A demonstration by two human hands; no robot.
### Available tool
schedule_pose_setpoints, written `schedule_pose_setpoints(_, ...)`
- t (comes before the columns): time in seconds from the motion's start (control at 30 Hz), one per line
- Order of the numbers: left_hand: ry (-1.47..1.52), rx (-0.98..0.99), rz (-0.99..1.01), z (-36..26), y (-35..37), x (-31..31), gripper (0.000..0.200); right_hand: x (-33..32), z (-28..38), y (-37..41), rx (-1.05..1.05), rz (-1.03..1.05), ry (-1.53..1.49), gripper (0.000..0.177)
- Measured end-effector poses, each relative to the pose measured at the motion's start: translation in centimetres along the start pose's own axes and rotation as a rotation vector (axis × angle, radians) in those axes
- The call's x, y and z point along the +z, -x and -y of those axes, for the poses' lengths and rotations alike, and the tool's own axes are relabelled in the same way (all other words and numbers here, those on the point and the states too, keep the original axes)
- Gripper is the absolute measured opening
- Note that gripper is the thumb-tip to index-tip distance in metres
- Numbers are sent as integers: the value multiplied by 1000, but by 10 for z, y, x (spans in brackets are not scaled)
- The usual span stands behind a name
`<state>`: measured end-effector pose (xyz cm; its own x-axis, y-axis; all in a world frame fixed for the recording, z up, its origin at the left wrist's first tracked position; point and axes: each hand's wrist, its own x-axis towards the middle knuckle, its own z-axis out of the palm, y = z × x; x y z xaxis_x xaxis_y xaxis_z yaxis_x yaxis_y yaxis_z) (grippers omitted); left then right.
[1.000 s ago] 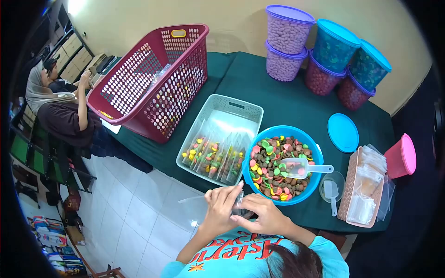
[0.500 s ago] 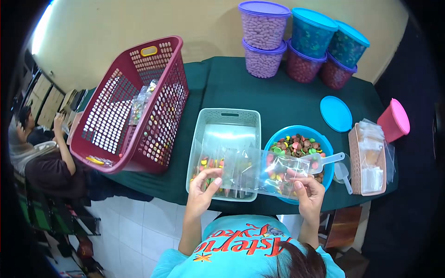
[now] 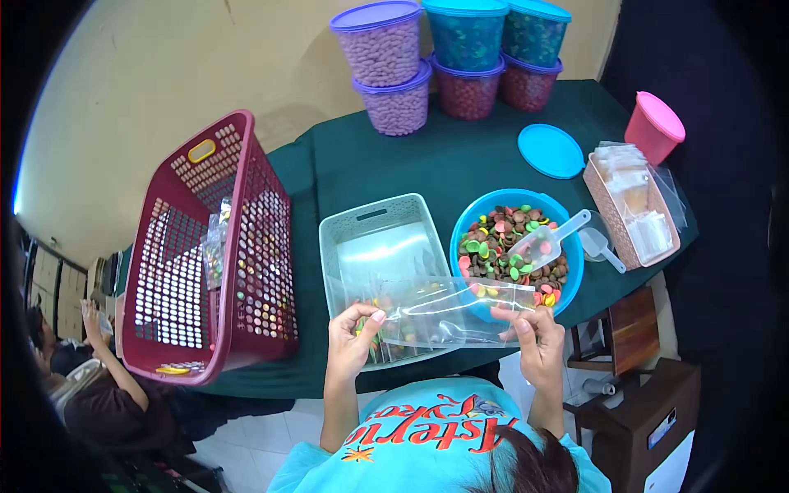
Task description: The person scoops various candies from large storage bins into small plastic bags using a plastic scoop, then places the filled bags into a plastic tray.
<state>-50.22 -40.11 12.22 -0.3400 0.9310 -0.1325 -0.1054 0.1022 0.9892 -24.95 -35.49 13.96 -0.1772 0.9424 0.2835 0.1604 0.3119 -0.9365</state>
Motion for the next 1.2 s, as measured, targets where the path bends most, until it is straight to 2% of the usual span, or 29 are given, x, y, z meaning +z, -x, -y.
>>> schedule_pose_setpoints(0.03,-1,-1,14,2,-3,-1,11,-1,2,0,-64,20,59,12)
schedule_pose_setpoints(0.1,-36,123,53,3,-7,1,14,-2,2,-3,-119,6,108,10)
schedule_pose_setpoints(0.13,-32,68,12,-3,-3,7,25,-3,3,-5,-124,10,140,10)
schedule_pose_setpoints(0.17,-25,63,12,-6,-3,12,25,-5,4,-6,-129,17,173,10)
schedule_pose_setpoints(0.23,-599,728,-276,-11,-3,20,43,-7,-1,-6,-109,44,191,10)
schedule_pose_setpoints(0.27,-551,689,-142,-13,5,23,62,-9,-2,-7,-91,65,202,10)
schedule_pose_setpoints(0.3,-547,684,-149,-24,10,33,62,-9,-1,-8,-91,73,206,10)
schedule_pose_setpoints(0.37,-841,812,233,-41,16,61,79,-5,3,-12,-117,173,227,10)
schedule_pose_setpoints(0.4,-838,807,222,-36,17,70,79,-3,3,-14,-149,208,231,11)
schedule_pose_setpoints(0.47,-849,736,350,-24,12,86,91,-1,3,-16,-172,240,198,11)
schedule_pose_setpoints(0.63,-884,705,322,-15,8,99,91,-12,-2,-25,-157,312,149,14)
schedule_pose_setpoints(0.7,-796,650,313,-13,5,106,91,-21,-8,-30,-111,381,200,13)
schedule_pose_setpoints(0.77,-792,644,281,-11,4,113,87,-29,-12,-40,-163,450,55,11)
schedule_pose_setpoints(0.83,-718,629,246,-4,5,118,85,-44,-13,-55,-177,503,53,11)
schedule_pose_setpoints(0.9,-678,585,204,-2,7,117,79,-60,-30,-71,-232,96,-91,18)
schedule_pose_setpoints(0.97,-526,525,151,2,10,112,83,-79,-55,-92,-175,-285,-24,30)
schedule_pose_setpoints(1.03,-523,527,85,7,13,111,86,-98,-76,-109,-44,-397,233,38)
schedule_pose_setpoints(1.07,-483,527,60,10,14,111,87,-104,-81,-116,61,-352,209,39)
schedule_pose_setpoints(1.1,-443,526,34,12,15,112,87,-111,-91,-122,53,-336,201,39)
schedule_pose_setpoints(1.17,-452,521,-4,13,18,116,85,-118,-110,-129,181,-46,239,41)
schedule_pose_setpoints(1.2,-433,490,-6,16,20,116,85,-115,-101,-130,38,10,389,36)
